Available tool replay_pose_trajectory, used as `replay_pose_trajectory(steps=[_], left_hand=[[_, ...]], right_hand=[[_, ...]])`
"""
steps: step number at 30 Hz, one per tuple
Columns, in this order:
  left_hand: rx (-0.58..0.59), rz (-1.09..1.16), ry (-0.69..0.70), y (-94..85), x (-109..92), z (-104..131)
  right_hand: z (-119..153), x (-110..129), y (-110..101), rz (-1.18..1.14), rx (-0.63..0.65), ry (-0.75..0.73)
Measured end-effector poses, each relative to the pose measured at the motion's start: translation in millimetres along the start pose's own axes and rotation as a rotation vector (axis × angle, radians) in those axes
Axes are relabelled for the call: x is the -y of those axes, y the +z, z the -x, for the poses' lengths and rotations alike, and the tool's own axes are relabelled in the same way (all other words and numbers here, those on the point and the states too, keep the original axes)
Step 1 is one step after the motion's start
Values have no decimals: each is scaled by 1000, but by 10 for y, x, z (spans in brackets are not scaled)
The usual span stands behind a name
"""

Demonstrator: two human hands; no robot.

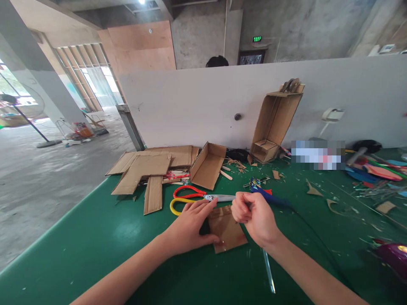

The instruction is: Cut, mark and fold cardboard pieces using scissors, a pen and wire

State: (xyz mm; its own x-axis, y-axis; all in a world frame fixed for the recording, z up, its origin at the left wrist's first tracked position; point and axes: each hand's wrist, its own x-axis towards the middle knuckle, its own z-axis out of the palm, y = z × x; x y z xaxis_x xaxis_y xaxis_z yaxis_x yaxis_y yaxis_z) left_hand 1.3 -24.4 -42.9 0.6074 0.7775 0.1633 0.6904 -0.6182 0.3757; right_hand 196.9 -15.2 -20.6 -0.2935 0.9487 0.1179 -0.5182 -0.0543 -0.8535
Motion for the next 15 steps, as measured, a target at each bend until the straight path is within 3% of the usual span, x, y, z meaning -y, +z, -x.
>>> replay_pose_trajectory(steps=[9,15], left_hand=[[-11,-41,-78,84,-4,16],[-19,-33,-87,117,18,15]], right_hand=[[-161,-371,35,178,20,-79],[-158,-35,224,223,19,-165]])
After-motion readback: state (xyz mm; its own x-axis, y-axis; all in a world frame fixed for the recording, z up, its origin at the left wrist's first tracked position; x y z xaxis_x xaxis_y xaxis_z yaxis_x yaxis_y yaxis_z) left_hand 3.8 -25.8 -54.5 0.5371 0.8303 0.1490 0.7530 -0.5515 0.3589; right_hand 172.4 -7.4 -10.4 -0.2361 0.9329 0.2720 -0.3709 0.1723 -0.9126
